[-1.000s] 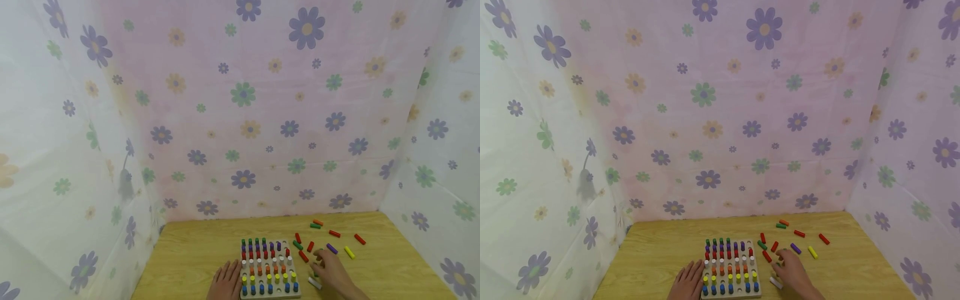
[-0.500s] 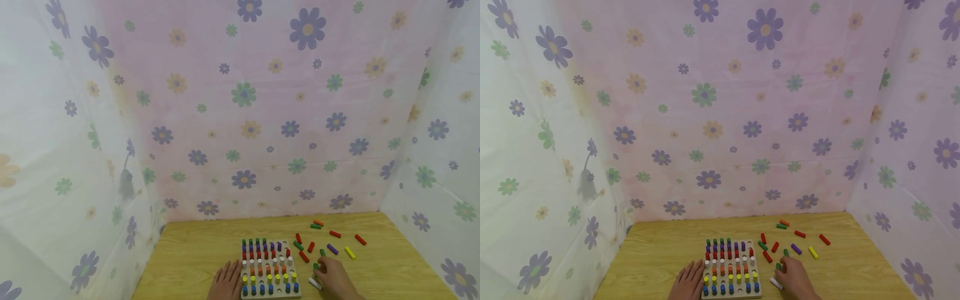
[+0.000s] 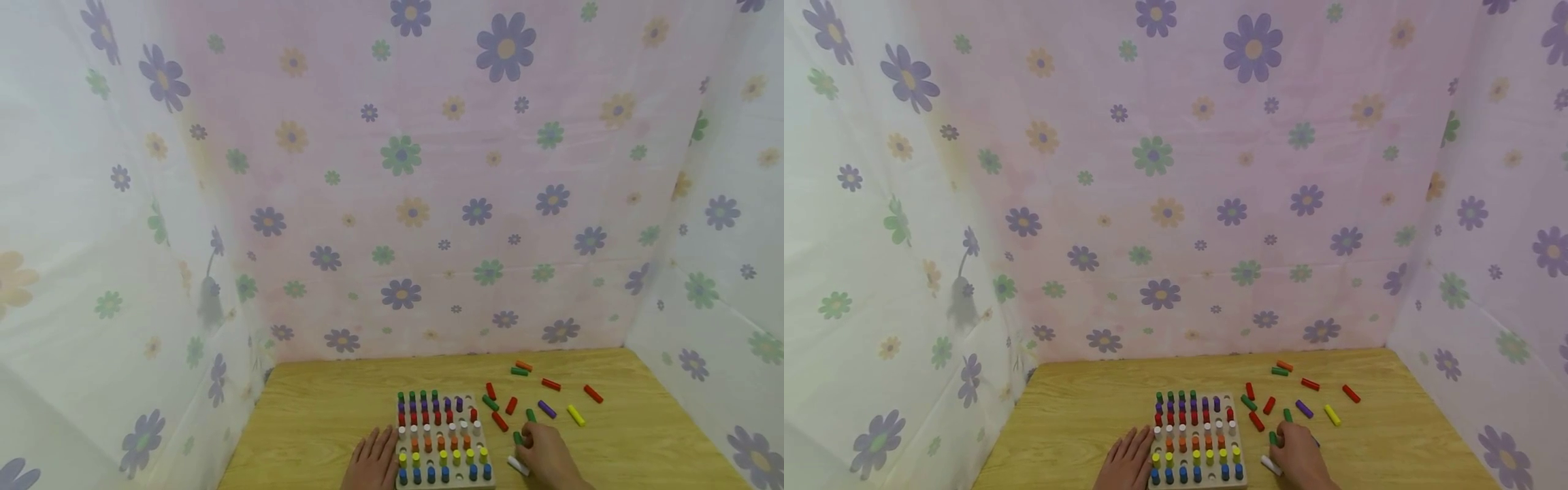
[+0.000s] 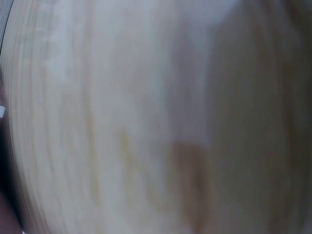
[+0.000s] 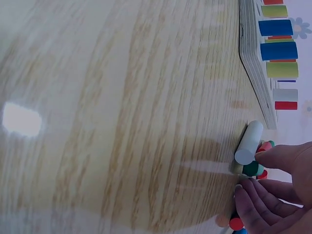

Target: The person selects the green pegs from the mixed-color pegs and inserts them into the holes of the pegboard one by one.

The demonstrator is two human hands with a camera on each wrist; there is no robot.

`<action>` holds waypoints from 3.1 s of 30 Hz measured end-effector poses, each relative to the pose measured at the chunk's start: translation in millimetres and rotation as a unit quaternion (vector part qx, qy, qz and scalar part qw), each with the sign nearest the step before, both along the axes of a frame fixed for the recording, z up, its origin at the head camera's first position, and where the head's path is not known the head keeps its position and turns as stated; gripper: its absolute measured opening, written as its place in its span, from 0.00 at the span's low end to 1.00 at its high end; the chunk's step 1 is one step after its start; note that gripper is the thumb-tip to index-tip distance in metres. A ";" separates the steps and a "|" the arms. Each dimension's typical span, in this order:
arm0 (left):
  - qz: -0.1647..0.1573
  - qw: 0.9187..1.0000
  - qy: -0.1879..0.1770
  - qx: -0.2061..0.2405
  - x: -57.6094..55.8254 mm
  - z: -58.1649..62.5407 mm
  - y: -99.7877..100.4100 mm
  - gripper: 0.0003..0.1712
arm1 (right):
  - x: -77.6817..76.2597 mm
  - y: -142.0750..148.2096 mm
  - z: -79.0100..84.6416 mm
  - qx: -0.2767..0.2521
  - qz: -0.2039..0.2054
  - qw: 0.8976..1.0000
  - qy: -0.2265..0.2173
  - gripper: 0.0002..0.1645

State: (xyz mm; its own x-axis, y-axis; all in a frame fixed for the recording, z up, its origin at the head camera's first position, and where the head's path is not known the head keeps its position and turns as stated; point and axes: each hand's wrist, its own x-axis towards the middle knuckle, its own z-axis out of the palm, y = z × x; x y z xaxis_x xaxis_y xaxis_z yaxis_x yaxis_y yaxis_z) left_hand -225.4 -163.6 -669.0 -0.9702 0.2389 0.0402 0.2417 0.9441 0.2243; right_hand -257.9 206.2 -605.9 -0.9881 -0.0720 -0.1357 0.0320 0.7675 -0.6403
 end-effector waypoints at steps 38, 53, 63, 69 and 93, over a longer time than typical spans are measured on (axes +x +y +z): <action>0.009 1.000 0.001 0.008 1.0 -5.3 1.6 0.38 | -1.5 14.3 12.0 -0.085 0.045 0.994 0.060 0.06; 0.010 1.000 -0.003 0.008 -0.3 0.7 1.6 0.39 | -5.6 -9.5 35.9 -0.158 0.011 0.982 0.102 0.08; 0.004 1.000 0.000 0.009 -2.5 0.5 0.0 0.40 | -13.6 -22.9 38.7 -0.176 0.008 0.979 0.102 0.09; 0.003 1.000 0.005 0.012 -3.4 0.1 -0.2 0.39 | -18.0 -32.5 36.9 -0.181 0.001 0.978 0.106 0.09; 0.000 1.000 0.010 0.005 1.5 -1.8 0.3 0.38 | -33.0 -70.4 40.2 -0.162 0.056 0.975 0.142 0.03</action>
State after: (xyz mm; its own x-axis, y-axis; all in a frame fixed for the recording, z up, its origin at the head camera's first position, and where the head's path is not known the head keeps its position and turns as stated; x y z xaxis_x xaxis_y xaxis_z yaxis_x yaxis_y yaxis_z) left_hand -223.9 -163.3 -670.8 -0.9692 0.2387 0.0612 0.2464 0.9415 0.2300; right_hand -291.0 135.8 -565.7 -0.9661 -0.1744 0.1902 -0.2540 0.5122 -0.8205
